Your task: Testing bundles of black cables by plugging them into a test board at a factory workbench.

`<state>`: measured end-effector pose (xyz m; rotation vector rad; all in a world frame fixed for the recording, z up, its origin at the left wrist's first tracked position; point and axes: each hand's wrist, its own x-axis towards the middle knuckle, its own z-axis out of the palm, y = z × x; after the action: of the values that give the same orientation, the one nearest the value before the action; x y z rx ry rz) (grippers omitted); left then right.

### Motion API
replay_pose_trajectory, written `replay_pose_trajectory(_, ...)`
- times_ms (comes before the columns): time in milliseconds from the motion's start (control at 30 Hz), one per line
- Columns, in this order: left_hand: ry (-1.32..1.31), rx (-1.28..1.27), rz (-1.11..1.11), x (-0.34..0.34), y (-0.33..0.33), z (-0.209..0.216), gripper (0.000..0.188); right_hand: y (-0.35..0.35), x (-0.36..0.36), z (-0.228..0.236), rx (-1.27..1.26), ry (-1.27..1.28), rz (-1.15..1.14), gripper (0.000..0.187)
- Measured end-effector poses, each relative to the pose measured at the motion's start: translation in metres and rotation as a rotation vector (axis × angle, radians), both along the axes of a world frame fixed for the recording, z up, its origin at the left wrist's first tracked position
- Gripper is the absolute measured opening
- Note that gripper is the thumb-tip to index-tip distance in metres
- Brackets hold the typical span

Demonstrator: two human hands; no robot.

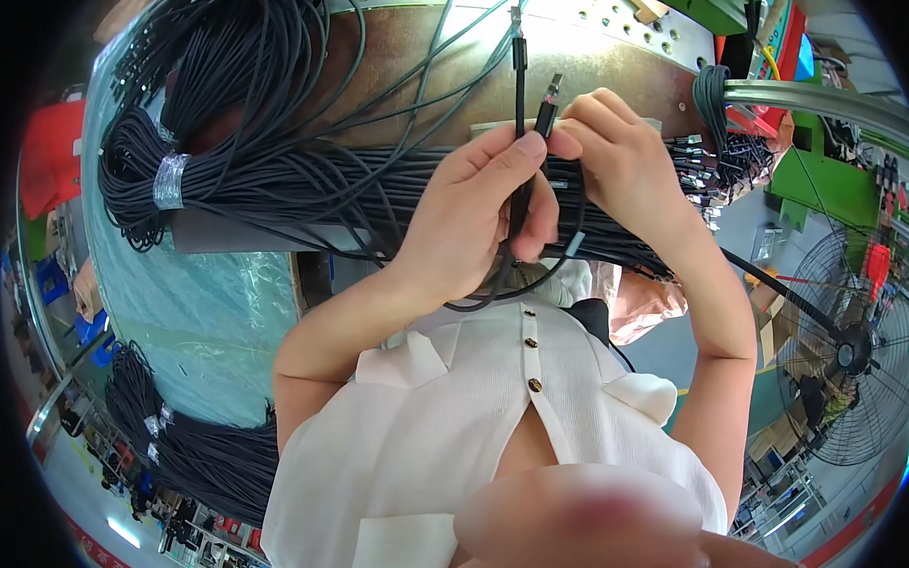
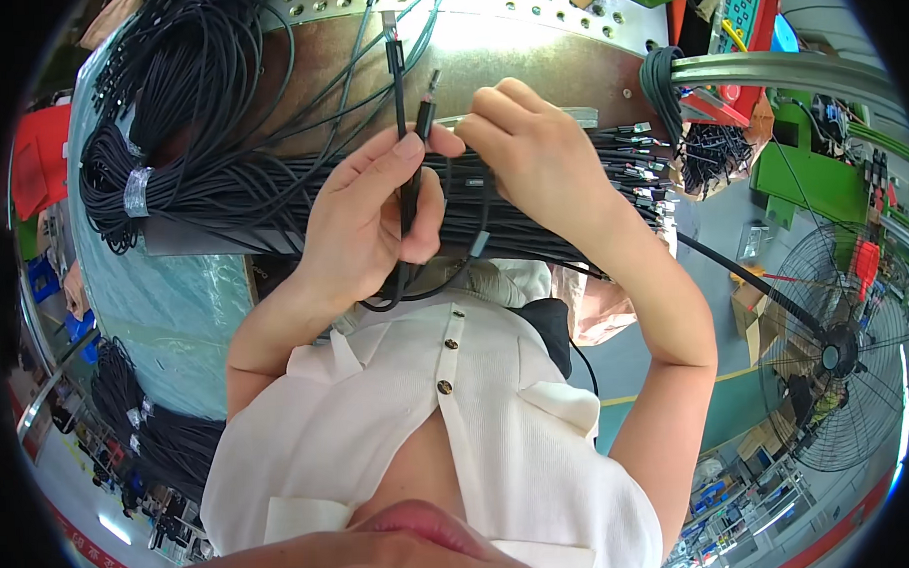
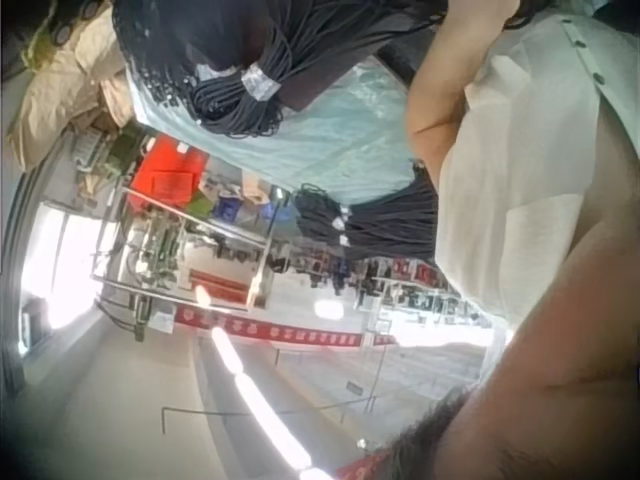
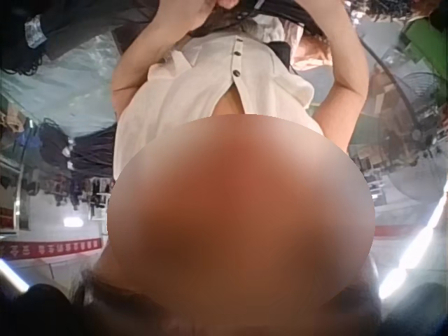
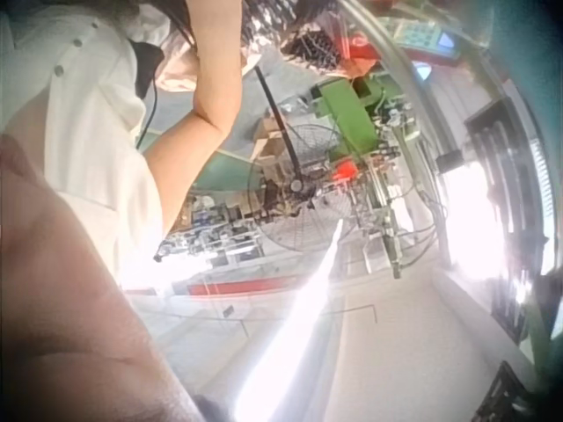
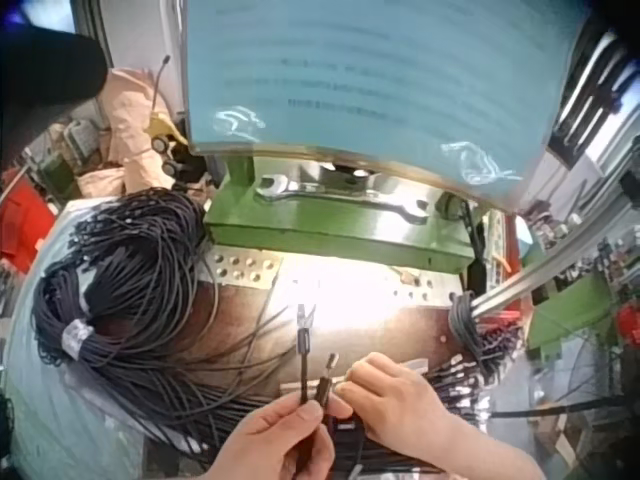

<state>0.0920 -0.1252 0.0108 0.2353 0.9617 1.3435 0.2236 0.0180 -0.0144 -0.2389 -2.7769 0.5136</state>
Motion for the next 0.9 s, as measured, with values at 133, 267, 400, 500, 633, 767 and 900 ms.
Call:
replay_pose_trajectory(133,-0.134,0.034,0.031,0.005,0.0,-0.005,0.036,0.005,0.004,-0.007,-0.03,0.019,-0.007,0.031)
replay_pose_trajectory(267,-0.063,-0.005,-0.009,0.006,0.001,-0.003,0.034,-0.001,0.001,-0.003,0.013,-0.019,-0.042,0.027)
replay_pose_trajectory(400,-0.074,-0.005,-0.034,0.009,0.001,0.001,0.031,0.003,0.006,-0.005,-0.044,0.009,-0.042,0.027)
replay_pose_trajectory(500,-0.026,-0.018,-0.041,0.006,0.006,0.004,0.03,0.001,0.01,0.014,0.105,0.181,-0.063,0.029)
replay_pose_trajectory(633,-0.065,-0.031,-0.195,0.006,0.006,0.001,0.031,0.0,0.016,0.024,0.322,0.304,-0.007,0.028)
replay_pose_trajectory(767,0.088,0.02,-0.373,-0.007,0.003,0.004,0.029,0.011,0.024,0.02,0.4,0.308,-0.054,0.023)
replay_pose_trajectory(900,0.583,0.159,-0.185,-0.004,-0.007,0.014,0.033,0.013,0.037,-0.007,0.041,0.252,-0.277,0.02)
